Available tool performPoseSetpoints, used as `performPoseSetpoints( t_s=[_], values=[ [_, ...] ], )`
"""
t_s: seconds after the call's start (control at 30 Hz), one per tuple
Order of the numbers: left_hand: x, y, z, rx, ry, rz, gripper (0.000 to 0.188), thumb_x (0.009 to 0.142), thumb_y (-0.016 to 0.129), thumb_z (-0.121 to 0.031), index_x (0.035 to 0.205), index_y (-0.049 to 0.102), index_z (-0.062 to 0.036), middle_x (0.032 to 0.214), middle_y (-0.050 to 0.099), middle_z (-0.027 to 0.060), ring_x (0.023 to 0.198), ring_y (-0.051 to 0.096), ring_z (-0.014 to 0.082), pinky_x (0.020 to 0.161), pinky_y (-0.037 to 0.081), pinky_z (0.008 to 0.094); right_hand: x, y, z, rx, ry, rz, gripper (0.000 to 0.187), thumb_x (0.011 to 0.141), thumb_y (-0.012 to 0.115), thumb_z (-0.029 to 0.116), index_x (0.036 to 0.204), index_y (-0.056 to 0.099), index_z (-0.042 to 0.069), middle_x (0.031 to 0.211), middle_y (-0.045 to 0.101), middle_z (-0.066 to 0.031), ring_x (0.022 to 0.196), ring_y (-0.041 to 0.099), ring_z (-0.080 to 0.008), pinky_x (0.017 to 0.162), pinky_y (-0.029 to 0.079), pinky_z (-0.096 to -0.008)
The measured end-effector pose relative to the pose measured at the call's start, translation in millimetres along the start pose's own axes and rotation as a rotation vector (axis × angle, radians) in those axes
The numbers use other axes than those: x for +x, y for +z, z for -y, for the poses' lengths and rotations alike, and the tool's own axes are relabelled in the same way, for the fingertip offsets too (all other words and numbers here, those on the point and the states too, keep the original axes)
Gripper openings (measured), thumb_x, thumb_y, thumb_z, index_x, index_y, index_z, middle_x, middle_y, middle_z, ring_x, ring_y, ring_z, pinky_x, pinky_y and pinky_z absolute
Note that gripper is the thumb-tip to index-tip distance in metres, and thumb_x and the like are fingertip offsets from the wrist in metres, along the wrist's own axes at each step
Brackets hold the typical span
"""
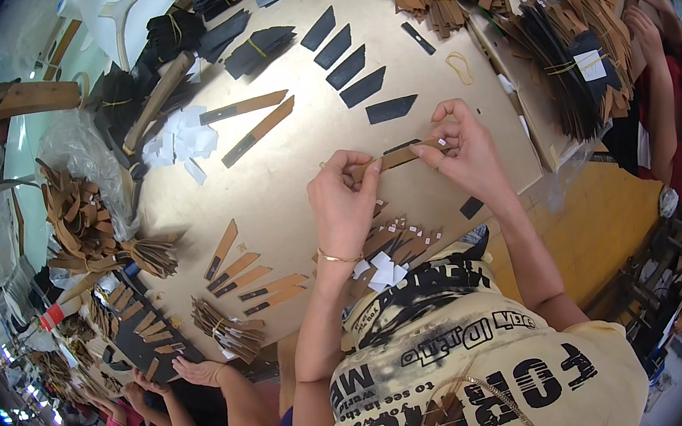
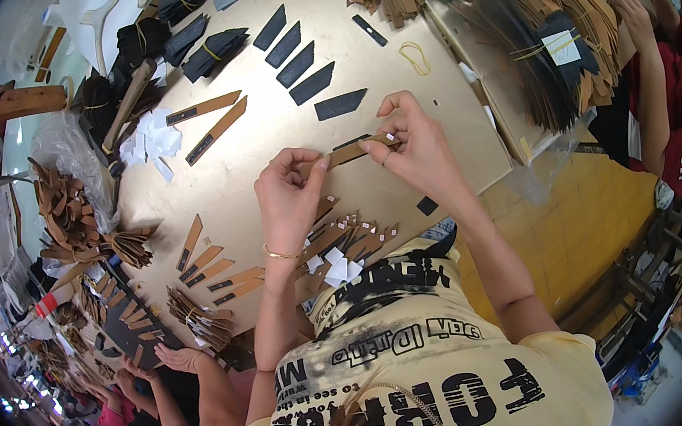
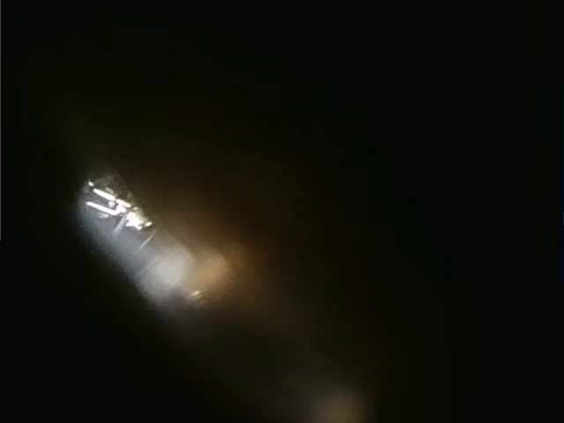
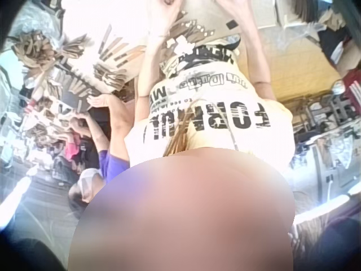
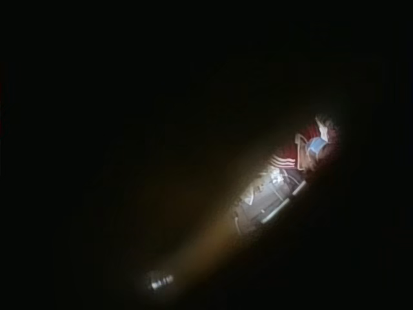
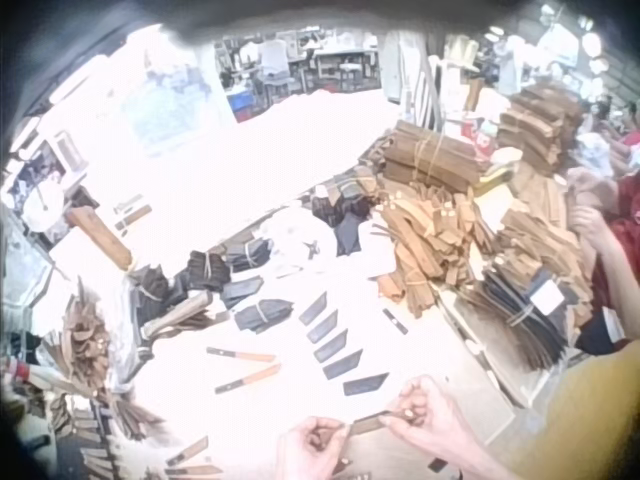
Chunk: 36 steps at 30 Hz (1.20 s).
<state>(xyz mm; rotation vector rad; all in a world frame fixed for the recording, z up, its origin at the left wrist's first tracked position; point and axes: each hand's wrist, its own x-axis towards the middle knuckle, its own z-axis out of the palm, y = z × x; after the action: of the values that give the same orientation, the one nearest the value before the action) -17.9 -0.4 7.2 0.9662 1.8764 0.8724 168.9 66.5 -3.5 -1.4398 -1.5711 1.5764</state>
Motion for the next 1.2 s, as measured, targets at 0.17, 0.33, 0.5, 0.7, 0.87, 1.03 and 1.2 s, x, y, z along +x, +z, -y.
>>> performPoseSetpoints(
  t_s=[0.17,0.33,0.5,0.7,0.87,1.03,1.2],
  values=[
    [0,1,0,-0.01,0.011,-0.009,0.015,0.083,0.075,-0.008,0.09,0.07,0.0038,0.074,0.069,0.0045,0.052,0.045,0.0022,0.047,0.038,0.0205,1,2,-2,-0.01,-0.048,-0.032,0.04,0.083,0.075,0.007,0.11,0.046,0.002,0.07,0.064,-0.0067,0.063,0.058,-0.0075,0.056,0.045,-0.0234],
    [0,2,-1,0.011,0.005,-0.014,0.014,0.083,0.075,-0.008,0.089,0.07,0.0033,0.071,0.068,0.0043,0.052,0.045,0.003,0.047,0.038,0.021,2,0,0,-0.017,0.015,-0.003,0.041,0.083,0.074,0.001,0.109,0.043,0.006,0.076,0.063,-0.0031,0.068,0.059,-0.0064,0.06,0.045,-0.0201],
    [0,2,-3,0.022,0.022,-0.016,0.012,0.084,0.073,-0.007,0.087,0.069,0.0028,0.068,0.068,0.0079,0.05,0.053,0.0087,0.049,0.043,0.0242,2,1,3,-0.019,0.017,-0.009,0.041,0.083,0.074,0.0,0.109,0.043,0.005,0.076,0.063,-0.0034,0.068,0.059,-0.0065,0.059,0.045,-0.0201],
    [-1,5,-4,0.028,0.05,-0.048,0.012,0.083,0.073,-0.007,0.087,0.069,0.003,0.067,0.067,0.0068,0.05,0.05,0.0072,0.048,0.041,0.0238,1,3,2,-0.029,0.025,-0.038,0.041,0.083,0.074,0.001,0.109,0.043,0.006,0.075,0.062,-0.0029,0.067,0.059,-0.0066,0.058,0.045,-0.0202],
    [-3,9,-3,0.051,0.066,-0.08,0.013,0.083,0.074,-0.008,0.087,0.069,0.0032,0.065,0.066,0.0051,0.049,0.046,0.0051,0.046,0.038,0.0231,-1,1,3,-0.037,-0.033,-0.068,0.044,0.083,0.074,0.006,0.115,0.044,0.002,0.073,0.065,-0.0087,0.063,0.061,-0.0103,0.057,0.047,-0.0248],
    [-3,11,-1,0.072,0.101,-0.106,0.012,0.083,0.074,-0.008,0.087,0.069,0.0029,0.064,0.065,0.0049,0.049,0.046,0.005,0.046,0.037,0.0236,-5,-7,3,0.042,-0.006,-0.091,0.042,0.087,0.07,0.001,0.12,0.044,0.003,0.077,0.065,-0.0062,0.066,0.06,-0.0086,0.058,0.047,-0.0232],
    [-3,11,0,0.07,0.104,-0.093,0.012,0.083,0.074,-0.007,0.087,0.068,0.0032,0.062,0.062,0.0042,0.048,0.045,0.0053,0.046,0.036,0.0238,-6,-9,1,0.032,-0.004,-0.062,0.044,0.088,0.069,-0.001,0.122,0.041,0.006,0.083,0.063,-0.0033,0.07,0.059,-0.0052,0.063,0.046,-0.0187]
  ],
)
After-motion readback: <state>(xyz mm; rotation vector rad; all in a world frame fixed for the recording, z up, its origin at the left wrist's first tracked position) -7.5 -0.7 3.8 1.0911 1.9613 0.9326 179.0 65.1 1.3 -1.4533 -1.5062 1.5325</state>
